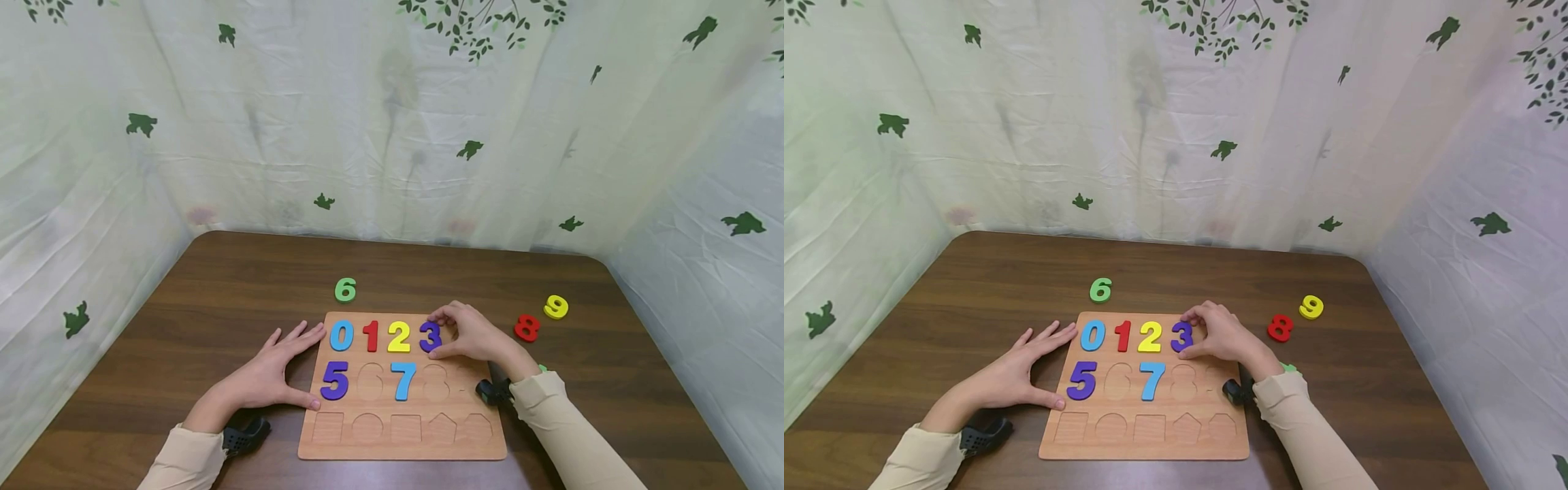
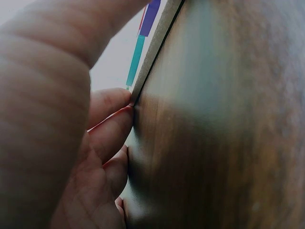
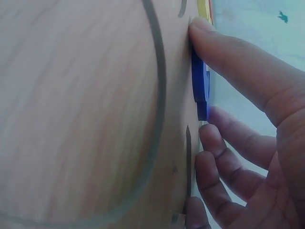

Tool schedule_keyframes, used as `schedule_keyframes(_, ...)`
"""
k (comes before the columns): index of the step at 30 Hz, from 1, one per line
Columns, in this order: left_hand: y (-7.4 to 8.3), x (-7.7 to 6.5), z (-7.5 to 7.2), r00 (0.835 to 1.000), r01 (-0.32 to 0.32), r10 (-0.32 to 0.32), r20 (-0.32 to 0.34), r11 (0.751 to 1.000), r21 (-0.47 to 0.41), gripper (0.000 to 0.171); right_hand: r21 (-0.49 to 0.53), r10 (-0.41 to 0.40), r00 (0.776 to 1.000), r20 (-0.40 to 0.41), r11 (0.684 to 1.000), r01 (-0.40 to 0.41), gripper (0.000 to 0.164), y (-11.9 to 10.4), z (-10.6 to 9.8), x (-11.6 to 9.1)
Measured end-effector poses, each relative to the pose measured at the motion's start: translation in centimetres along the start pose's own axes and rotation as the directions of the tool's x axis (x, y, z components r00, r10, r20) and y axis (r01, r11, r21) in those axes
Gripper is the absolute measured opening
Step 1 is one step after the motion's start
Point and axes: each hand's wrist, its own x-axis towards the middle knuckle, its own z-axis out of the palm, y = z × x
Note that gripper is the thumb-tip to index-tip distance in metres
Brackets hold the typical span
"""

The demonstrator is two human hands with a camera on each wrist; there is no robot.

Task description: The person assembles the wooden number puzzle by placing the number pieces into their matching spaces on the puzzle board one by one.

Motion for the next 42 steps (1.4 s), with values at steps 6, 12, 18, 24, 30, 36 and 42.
schedule_keyframes(6,0.2,-0.1,-0.1,1.0,-0.002,0.002,-0.002,1.0,0.001,0.124,0.01,-0.007,1.0,0.008,1.0,0.007,0.067,0.0,-0.1,0.0)
schedule_keyframes(12,0.2,0.0,-0.1,1.0,-0.002,0.002,-0.001,1.0,0.001,0.124,0.014,-0.015,1.0,0.016,1.0,0.015,0.066,-0.1,-0.4,-0.2)
schedule_keyframes(18,0.3,-0.1,-0.1,1.0,-0.002,0.002,-0.001,1.0,0.006,0.124,0.017,-0.011,1.0,0.02,1.0,0.011,0.065,-0.1,-0.8,-0.6)
schedule_keyframes(24,0.3,-0.1,-0.1,1.0,-0.003,0.003,-0.002,1.0,0.007,0.124,0.014,-0.003,1.0,-0.001,1.0,0.003,0.062,0.2,-1.7,-1.2)
schedule_keyframes(30,0.2,0.0,0.0,1.0,-0.003,0.003,0.001,1.0,0.007,0.124,-0.001,0.001,1.0,-0.021,1.0,-0.001,0.066,0.9,-3.1,-2.2)
schedule_keyframes(36,0.1,-0.1,-0.1,1.0,-0.008,0.008,-0.001,1.0,0.007,0.123,0.002,0.033,0.999,-0.033,0.999,-0.033,0.067,2.4,-4.6,-3.7)
schedule_keyframes(42,0.0,0.0,0.0,1.0,-0.005,0.005,0.003,1.0,0.01,0.123,0.022,0.058,0.997,-0.056,0.998,-0.057,0.068,4.0,-5.9,-5.4)
